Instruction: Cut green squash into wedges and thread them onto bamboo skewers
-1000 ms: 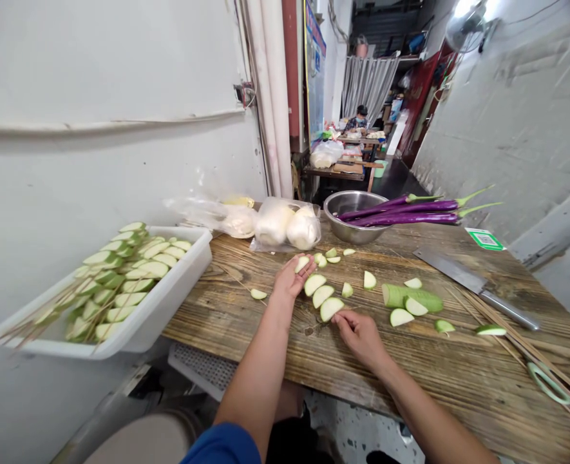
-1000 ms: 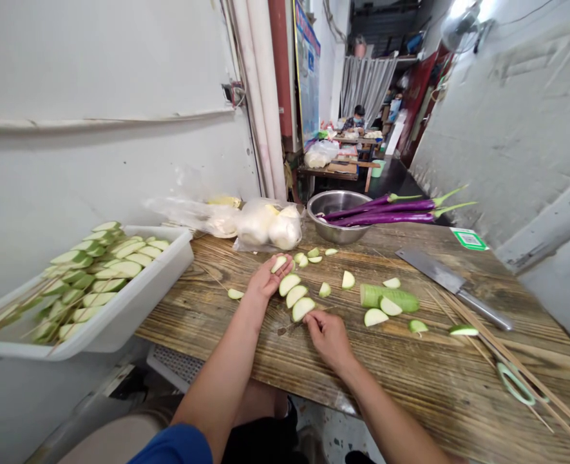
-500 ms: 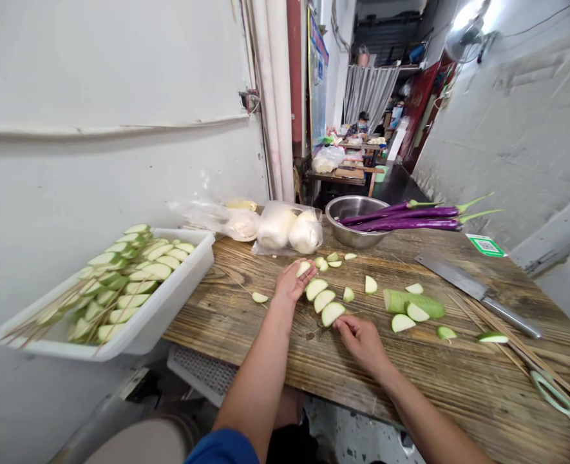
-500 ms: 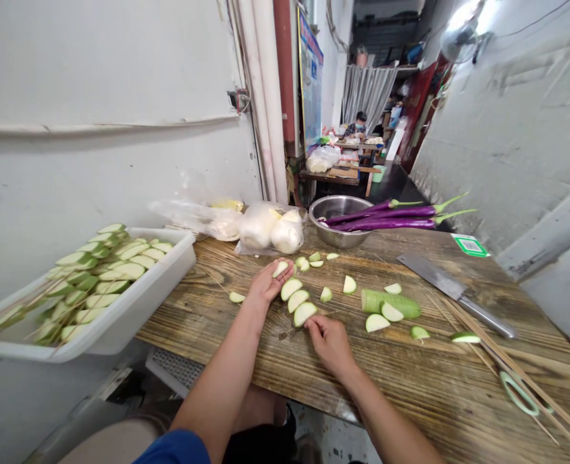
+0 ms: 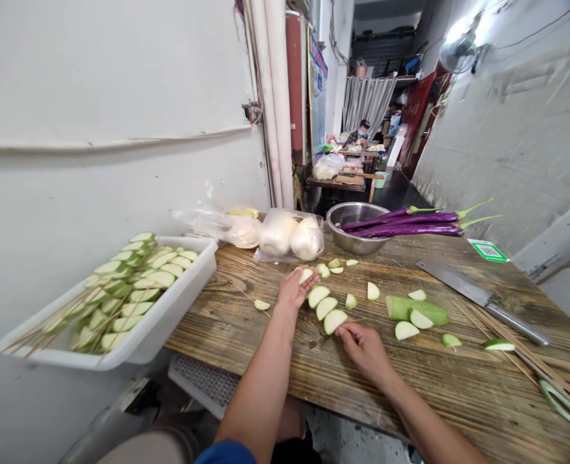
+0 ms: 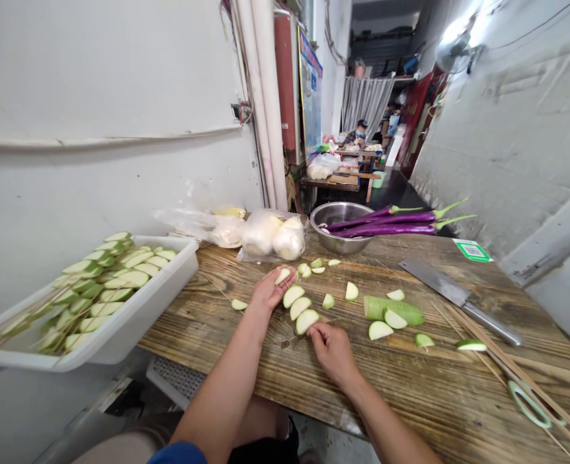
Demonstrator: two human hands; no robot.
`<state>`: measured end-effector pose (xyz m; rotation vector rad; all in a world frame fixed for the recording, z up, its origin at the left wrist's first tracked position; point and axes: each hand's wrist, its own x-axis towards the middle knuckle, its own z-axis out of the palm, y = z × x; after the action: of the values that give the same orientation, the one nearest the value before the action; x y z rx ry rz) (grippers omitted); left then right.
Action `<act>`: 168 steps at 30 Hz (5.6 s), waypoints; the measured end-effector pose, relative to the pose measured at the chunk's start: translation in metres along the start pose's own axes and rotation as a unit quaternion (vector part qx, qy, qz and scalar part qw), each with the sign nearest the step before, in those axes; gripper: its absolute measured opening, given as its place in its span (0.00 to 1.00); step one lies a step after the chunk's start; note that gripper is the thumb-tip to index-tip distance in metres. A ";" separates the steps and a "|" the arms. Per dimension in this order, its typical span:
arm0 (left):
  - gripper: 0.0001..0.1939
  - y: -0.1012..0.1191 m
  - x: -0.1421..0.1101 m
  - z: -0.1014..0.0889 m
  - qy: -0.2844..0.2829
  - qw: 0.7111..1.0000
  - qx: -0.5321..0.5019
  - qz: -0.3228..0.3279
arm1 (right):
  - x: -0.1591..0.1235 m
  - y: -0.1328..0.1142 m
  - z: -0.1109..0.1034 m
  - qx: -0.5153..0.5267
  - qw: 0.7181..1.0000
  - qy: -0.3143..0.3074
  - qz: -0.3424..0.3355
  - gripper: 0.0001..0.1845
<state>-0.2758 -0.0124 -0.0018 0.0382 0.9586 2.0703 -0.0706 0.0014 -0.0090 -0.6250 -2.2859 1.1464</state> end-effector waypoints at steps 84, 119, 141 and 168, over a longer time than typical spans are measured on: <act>0.05 -0.015 -0.009 0.011 -0.063 0.995 0.077 0.011 | -0.002 0.009 0.012 -0.026 0.999 0.026 0.017 0.15; 0.06 -0.017 -0.009 0.010 -0.077 0.995 0.059 -0.006 | 0.000 0.009 0.013 0.018 0.999 0.038 0.035 0.17; 0.06 -0.026 -0.008 0.008 -0.101 0.994 0.048 0.007 | -0.001 0.008 0.013 0.027 0.998 0.046 0.042 0.17; 0.05 -0.027 -0.010 0.011 -0.101 0.993 0.053 -0.021 | 0.000 0.011 0.016 0.023 0.997 0.052 0.044 0.15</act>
<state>-0.2475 -0.0029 -0.0085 0.2747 0.9342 1.9344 -0.0782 -0.0019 -0.0267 -0.7570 -2.1568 1.1760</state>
